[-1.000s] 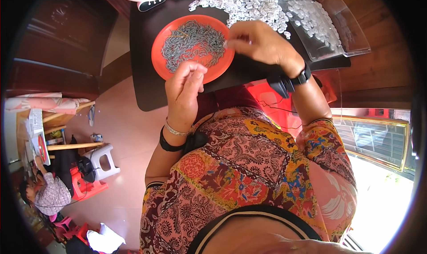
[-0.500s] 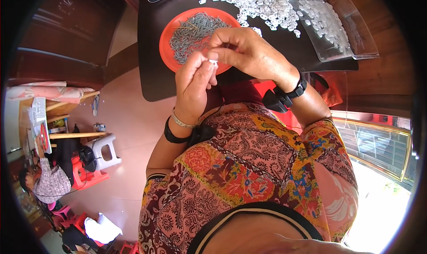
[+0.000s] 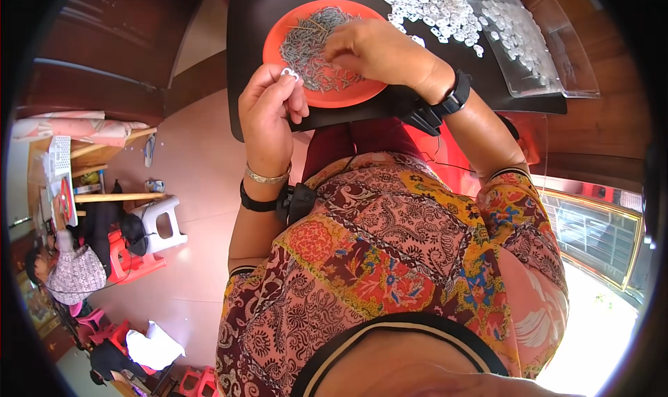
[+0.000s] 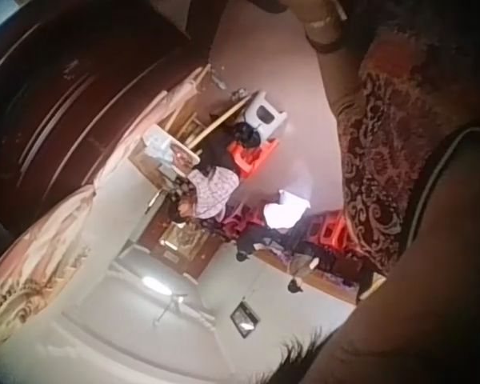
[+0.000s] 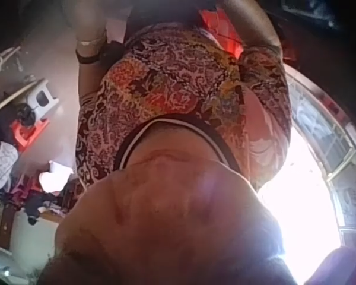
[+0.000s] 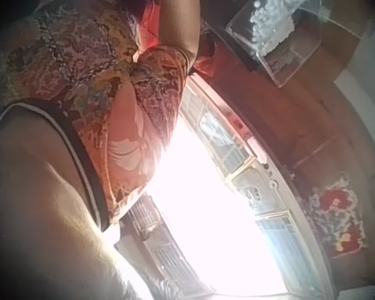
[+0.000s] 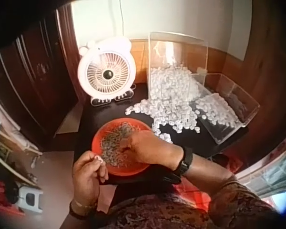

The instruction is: Assembling small metal rings into white plastic components.

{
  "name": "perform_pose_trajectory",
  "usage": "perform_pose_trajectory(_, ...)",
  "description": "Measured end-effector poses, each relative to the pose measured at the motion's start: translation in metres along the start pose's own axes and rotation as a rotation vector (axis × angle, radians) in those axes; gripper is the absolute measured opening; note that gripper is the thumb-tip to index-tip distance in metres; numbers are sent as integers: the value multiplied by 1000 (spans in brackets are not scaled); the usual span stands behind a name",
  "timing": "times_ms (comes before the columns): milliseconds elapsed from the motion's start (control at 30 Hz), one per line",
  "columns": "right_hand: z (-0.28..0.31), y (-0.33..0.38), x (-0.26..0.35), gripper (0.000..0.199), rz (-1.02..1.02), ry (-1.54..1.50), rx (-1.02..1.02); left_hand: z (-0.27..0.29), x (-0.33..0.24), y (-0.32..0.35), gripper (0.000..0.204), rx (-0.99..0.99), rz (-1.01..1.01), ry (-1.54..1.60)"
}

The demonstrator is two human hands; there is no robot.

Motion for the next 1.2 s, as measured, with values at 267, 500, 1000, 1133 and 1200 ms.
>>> perform_pose_trajectory(267, -10, 3, 6, 16, 35, 241, 64, 1, 7, 0, 14, -46, 16, 52)
perform_pose_trajectory(500, -8, 4, 3, 15, 34, 211, 19, -1, 9, 1, 12, -50, 24, 75)
perform_pose_trajectory(1000, -4, 17, -6, 8, -280, -675, -48, -13, 10, -1, 12, -24, 48, 43)
perform_pose_trajectory(1133, -6, 18, -9, 12, -269, -650, -56, -14, 10, -2, 13, -25, 46, 8)
perform_pose_trajectory(1200, -7, 18, -8, 12, -292, -665, -50, -16, 11, -2, 13, -23, 41, -12)
Point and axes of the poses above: each hand's wrist, its own y-axis away from the middle knuckle, its own z-axis out of the back of the hand, x = y × z, the point moved 1 cm from there along -y, towards the middle knuckle, and after that the axes turned 2 degrees about -z, right-handed, at the moved point
